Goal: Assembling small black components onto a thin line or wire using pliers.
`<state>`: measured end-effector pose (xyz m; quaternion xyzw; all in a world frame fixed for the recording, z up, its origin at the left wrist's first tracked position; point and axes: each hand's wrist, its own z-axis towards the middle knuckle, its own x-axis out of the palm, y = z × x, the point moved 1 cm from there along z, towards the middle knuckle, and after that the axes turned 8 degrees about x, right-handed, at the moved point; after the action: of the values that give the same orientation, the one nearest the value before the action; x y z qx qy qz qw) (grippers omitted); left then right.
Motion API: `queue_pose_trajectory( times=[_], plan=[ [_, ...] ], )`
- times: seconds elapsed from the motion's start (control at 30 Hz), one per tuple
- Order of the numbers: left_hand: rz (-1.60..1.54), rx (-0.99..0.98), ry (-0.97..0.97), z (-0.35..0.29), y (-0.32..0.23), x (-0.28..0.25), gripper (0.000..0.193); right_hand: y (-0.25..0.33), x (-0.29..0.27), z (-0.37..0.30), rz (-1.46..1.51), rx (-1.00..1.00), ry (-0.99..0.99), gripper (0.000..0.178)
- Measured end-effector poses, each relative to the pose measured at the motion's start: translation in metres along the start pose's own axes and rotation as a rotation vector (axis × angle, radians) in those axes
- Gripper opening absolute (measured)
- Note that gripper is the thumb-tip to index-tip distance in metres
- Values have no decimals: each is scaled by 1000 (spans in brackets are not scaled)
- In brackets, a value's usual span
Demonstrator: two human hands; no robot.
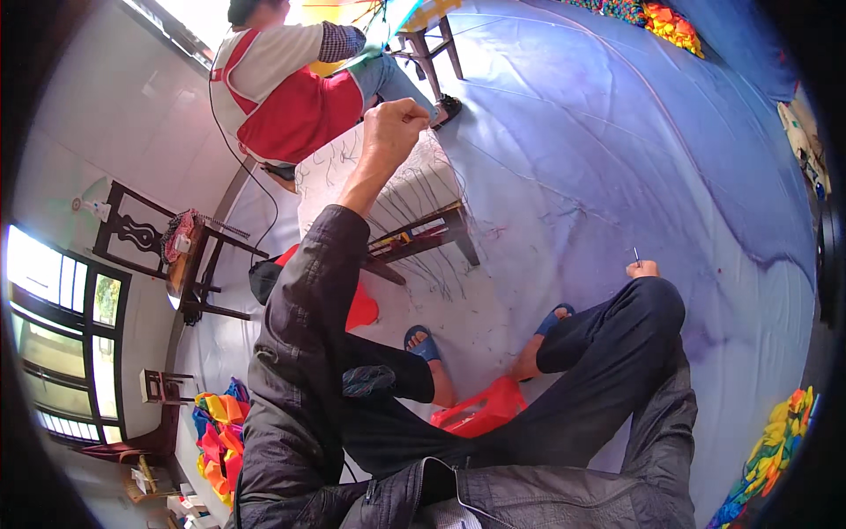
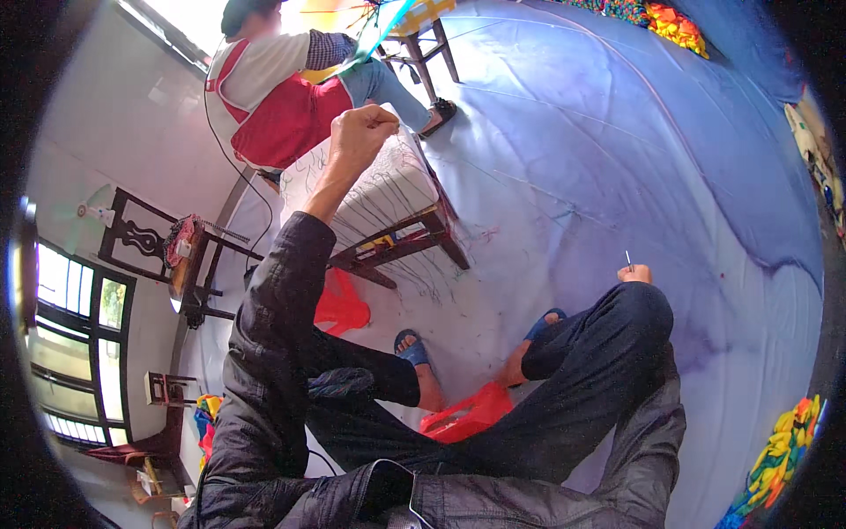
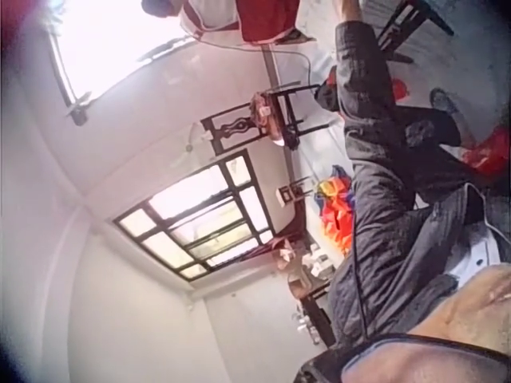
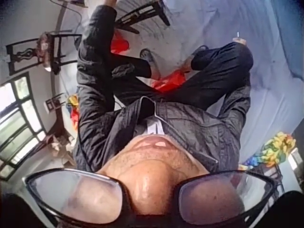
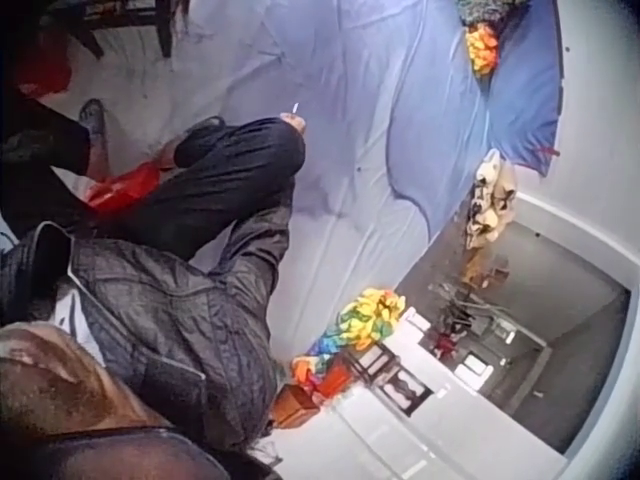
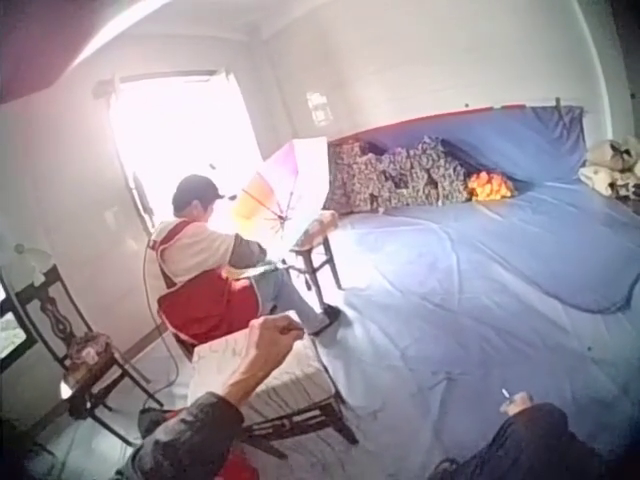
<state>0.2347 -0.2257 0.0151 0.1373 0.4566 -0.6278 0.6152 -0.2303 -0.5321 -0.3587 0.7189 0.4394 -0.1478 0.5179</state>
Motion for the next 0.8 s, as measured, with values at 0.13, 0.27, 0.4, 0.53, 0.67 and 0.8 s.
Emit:
queue_pose_trajectory(
  times=[0.13, 0.27, 0.4, 0.53, 0.67, 0.8],
  plan=[
    [-63, -45, -7, 0, -2, 4, 13, -11, 0, 5, -17, 9, -7, 11],
    [-81, -67, -4, -3, -1, 4, 14, -4, 2, -3, -27, 68, 61, 17],
    [-103, -78, 8, -4, -1, 5, 15, 10, 4, -20, -49, 115, 39, 18],
    [-80, -80, 40, -5, 1, 3, 15, 8, 16, -14, -104, 110, 139, 20],
    [-168, -45, 1, -4, 2, 9, 12, -39, 30, 21, -124, 77, 123, 20],
    [-9, -47, 84, -7, 5, 9, 16, -49, 48, 20, -47, 81, 289, 23]
  ],
)
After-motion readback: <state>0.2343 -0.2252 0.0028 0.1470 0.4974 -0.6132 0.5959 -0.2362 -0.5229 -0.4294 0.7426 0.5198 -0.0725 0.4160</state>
